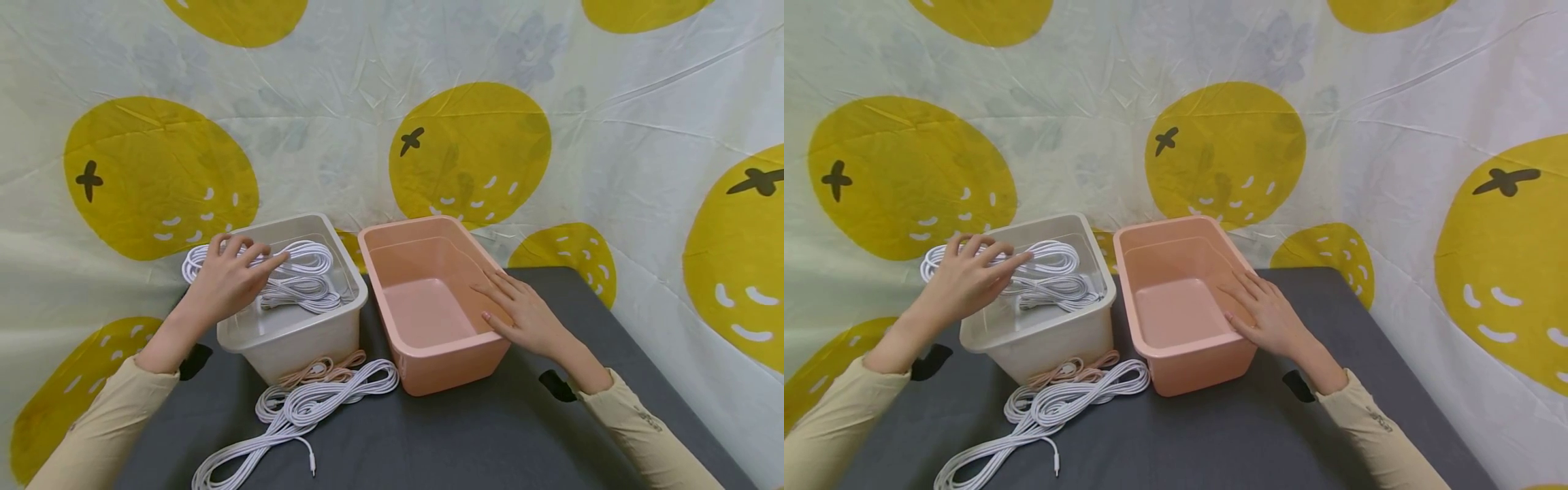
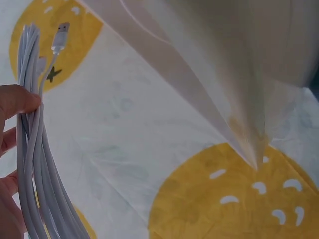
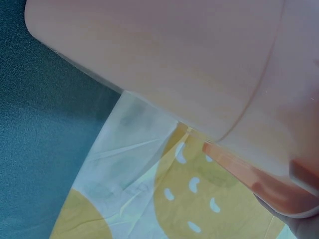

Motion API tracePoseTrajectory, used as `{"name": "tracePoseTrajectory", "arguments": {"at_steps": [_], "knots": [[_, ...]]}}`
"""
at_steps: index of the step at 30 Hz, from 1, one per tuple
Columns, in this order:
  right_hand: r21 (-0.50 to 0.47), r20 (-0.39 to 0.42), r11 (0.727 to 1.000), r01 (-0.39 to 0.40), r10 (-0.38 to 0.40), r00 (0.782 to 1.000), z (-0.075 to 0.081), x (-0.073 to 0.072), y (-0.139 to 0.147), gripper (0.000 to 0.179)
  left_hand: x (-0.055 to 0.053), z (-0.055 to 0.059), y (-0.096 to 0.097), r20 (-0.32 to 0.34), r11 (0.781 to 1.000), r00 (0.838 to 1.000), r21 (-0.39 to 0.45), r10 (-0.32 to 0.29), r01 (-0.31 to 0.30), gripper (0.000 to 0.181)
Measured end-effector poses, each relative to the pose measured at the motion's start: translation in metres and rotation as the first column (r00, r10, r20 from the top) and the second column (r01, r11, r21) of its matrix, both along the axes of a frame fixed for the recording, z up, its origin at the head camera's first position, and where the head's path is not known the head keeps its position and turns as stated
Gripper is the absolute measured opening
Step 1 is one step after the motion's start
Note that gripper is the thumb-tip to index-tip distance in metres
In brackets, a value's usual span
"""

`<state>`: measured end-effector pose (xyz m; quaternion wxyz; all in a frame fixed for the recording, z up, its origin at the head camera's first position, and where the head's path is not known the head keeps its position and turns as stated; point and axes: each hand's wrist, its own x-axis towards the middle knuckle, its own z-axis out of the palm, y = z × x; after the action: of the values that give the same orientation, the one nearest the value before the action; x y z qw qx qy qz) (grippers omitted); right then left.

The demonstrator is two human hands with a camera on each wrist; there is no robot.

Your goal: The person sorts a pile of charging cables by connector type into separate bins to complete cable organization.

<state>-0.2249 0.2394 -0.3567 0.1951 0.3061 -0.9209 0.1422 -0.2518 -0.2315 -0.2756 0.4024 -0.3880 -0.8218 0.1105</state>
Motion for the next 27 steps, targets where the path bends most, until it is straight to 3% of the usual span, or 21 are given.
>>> {"name": "tracePoseTrajectory", "arguments": {"at_steps": [12,20,27], "knots": [[-0.007,0.008,1.000,0.003,-0.003,1.000,0.001,0.000,0.001,0.050,-0.036,0.006,-0.004,0.016,0.999,1.000,-0.045,0.004,-0.004,0.042],[-0.007,0.009,1.000,0.003,-0.003,1.000,0.001,0.000,0.001,0.050,-0.055,0.003,-0.008,0.077,0.997,0.996,-0.064,0.044,-0.039,0.036],[-0.012,0.011,1.000,-0.003,0.003,1.000,0.000,-0.001,0.001,0.050,-0.067,0.002,-0.010,0.134,0.991,0.984,-0.086,0.118,-0.107,0.036]]}}
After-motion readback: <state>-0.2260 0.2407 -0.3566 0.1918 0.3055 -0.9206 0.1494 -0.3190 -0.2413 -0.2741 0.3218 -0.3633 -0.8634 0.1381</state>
